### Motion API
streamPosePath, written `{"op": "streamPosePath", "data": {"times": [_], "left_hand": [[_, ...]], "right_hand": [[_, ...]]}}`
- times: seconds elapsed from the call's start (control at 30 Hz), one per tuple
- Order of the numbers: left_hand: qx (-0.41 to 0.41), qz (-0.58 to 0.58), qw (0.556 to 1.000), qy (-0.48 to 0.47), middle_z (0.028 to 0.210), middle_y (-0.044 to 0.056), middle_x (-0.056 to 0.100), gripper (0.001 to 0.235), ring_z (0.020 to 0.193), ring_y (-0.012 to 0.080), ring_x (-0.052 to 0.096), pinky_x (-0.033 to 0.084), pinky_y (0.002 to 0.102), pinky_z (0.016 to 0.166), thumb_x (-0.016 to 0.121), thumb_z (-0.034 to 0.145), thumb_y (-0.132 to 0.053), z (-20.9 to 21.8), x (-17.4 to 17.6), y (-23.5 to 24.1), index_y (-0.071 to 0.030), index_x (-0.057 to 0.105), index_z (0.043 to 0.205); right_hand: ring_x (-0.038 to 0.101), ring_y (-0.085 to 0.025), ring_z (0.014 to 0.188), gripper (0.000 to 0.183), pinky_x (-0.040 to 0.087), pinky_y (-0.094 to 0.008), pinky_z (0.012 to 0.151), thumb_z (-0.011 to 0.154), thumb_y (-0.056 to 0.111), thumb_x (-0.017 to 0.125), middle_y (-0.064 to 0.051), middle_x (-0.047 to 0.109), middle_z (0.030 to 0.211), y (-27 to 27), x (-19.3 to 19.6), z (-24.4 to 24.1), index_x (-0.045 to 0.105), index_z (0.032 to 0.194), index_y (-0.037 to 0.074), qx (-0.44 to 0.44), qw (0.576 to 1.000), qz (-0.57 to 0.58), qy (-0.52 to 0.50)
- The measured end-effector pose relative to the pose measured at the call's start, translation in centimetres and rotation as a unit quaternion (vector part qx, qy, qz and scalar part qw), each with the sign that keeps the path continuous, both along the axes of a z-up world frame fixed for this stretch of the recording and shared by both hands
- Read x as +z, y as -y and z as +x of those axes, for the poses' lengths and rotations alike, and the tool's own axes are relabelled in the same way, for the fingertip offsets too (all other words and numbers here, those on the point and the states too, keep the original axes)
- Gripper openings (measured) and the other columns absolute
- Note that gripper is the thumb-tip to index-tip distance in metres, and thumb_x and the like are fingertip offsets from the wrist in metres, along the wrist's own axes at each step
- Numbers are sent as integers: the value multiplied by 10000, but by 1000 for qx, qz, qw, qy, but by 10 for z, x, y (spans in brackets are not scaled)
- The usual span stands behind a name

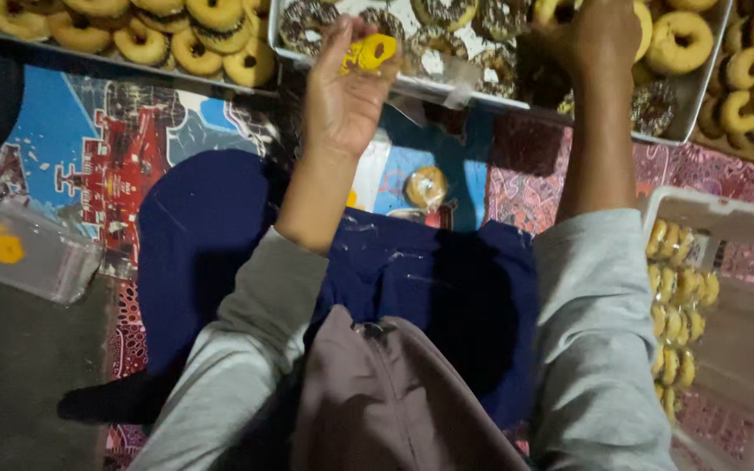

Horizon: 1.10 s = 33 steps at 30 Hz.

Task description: The person sits on the floor and repeatedly picks donuts from metal trays, places them into clear plastic bags, and sets the filled bags into a white plastic crate. The process is repeated for multiple donuts throughout the clip.

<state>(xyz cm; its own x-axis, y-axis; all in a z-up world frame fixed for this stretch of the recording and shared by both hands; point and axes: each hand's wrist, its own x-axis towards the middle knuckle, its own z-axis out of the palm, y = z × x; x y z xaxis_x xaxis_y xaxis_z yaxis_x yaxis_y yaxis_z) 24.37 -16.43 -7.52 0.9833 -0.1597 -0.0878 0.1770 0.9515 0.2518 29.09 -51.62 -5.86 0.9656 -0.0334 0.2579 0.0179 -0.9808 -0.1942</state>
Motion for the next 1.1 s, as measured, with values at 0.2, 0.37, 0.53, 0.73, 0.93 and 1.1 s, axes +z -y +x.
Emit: {"op": "streamPosePath", "data": {"times": [0.2,0.37,0.53,0.73,0.93,1.1], "left_hand": [[-18,-60,992,-113,1106,234,709,356,1029,367,701,601,462,877,668,981,-327,15,-9,-5,16,635,1068],[-18,-122,992,-12,1204,204,675,364,1140,354,682,588,480,1035,624,1037,-361,11,-3,2,-14,609,1145],[53,-71,992,95,1242,165,678,421,1118,279,670,559,513,1067,538,1094,-404,-16,6,12,-11,596,1234],[18,62,995,75,1251,174,610,668,1149,256,580,451,443,1030,546,1155,-529,-63,22,25,72,500,1443],[215,701,561,384,1474,216,442,819,1397,358,410,231,608,1128,622,947,-589,-132,54,-41,1,411,1474],[197,770,387,468,1348,98,698,372,1314,275,649,394,567,1206,765,1015,-191,-149,73,-117,-62,685,1354]], "right_hand": [[688,-260,1165,726,603,-400,941,890,271,835,-151,660,1320,-56,39,-47,461,1482,78,18,871,488,56],[609,-253,1127,682,537,-342,967,870,118,818,-180,585,1323,-171,66,-156,524,1476,9,122,550,826,13],[544,-304,1411,611,476,-453,1243,856,80,820,-144,534,1477,-222,50,-179,628,1436,96,38,854,508,101],[438,-253,1498,649,382,-443,1287,842,52,765,-129,481,1575,-245,53,-168,609,1465,144,54,906,397,138],[560,-162,1353,599,533,-327,1126,930,82,748,-82,554,1480,-238,52,-167,537,1490,107,99,791,603,14],[610,-56,1002,462,483,-247,866,1007,98,684,12,680,1124,-257,47,-188,578,1457,72,157,718,651,-189]]}}
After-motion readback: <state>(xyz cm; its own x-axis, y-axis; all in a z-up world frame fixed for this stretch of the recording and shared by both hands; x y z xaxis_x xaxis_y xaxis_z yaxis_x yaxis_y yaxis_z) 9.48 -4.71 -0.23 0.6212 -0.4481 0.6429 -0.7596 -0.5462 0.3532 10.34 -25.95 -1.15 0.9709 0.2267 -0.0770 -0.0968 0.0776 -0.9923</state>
